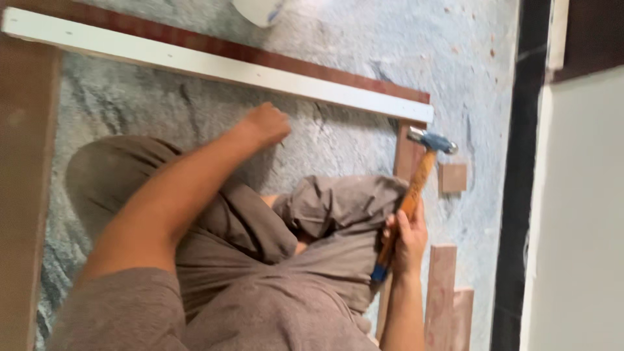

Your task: The person positions wooden slats to form a frame on the floor, applies glue from a bottle to the joints, and hammers nails into the wood to secure the pieces together.

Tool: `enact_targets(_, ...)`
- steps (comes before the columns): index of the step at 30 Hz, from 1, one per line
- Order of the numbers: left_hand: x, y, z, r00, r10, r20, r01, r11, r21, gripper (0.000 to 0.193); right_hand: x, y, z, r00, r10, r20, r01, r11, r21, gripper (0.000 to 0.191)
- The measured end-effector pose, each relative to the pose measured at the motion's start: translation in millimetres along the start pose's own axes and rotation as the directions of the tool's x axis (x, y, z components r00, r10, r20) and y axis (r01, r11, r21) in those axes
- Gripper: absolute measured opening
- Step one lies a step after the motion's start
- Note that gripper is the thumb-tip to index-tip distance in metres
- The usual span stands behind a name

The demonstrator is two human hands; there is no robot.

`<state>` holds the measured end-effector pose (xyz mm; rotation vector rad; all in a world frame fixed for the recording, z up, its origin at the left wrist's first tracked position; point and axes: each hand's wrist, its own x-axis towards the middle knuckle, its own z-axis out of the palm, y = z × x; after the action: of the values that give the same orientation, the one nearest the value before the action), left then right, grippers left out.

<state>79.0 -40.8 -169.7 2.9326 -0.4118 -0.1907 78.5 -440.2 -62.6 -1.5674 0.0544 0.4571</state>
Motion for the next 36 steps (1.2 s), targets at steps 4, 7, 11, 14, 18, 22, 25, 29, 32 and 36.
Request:
enact_targets(4, 7, 7, 13, 0.997, -0.013, -0.078, 0.019, 0.997, 0.079, 0.016, 11, 4, -3, 0.997, -0.024, 0.073, 0.023, 1.0, 0.021, 0.07)
enact_targets(7, 6, 13, 7, 0.983, -0.106, -0.147, 0.106, 0.994, -0.005, 0.014, 11, 4, -3, 0.994, 0.003, 0.108, 0.0, 1.0, -0.026, 0.072)
enact_targets(11, -11, 14, -5, 1.0, -0.03, -0.004, 0.029, 0.999, -0.025, 0.016, 8, 4, -2, 0.99, 0.006, 0.141, -0.009, 1.0, 0.017, 0.072)
enact_targets(14, -17, 11, -6, 1.0, -0.003, -0.031, 0.001, 0.998, -0.067, 0.018, 9, 4, 1, 0.993, -0.003, 0.115, 0.002, 1.0, 0.011, 0.072)
enact_targets(18, -14, 9, 7, 0.997, 0.058, -0.042, -0.058, 0.998, 0.011, 0.015, 11, 3, 3, 0.993, -0.025, 0.116, 0.028, 0.999, -0.027, 0.071)
enact_targets(22, -13, 10, 14, 0.986, 0.13, -0.104, -0.124, 0.99, 0.062, 0.014, 10, 3, 3, 0.996, 0.023, 0.083, -0.016, 0.997, -0.076, 0.072)
enact_targets(25, -9, 3, -7, 0.99, -0.079, -0.115, 0.069, 0.994, -0.084, 0.015, 11, 6, 3, 0.999, 0.044, 0.028, -0.04, 0.989, -0.142, 0.071)
enact_targets(29, -23, -44, -69, 0.848, -0.465, -0.255, 0.294, 0.811, -0.505, 0.028, 17, 13, 3, 0.998, 0.05, 0.038, -0.044, 0.987, -0.153, 0.072)
enact_targets(32, -99, -113, -104, 0.412, -0.395, -0.822, -0.009, 0.9, -0.437, 0.032, 19, 15, 6, 0.999, 0.005, 0.038, 0.005, 0.967, -0.255, 0.068)
enact_targets(36, -245, -194, -89, 0.256, -0.843, -0.472, 0.472, 0.536, -0.7, 0.013, 17, 4, 34, 0.996, -0.08, 0.024, 0.082, 0.872, -0.482, 0.065)
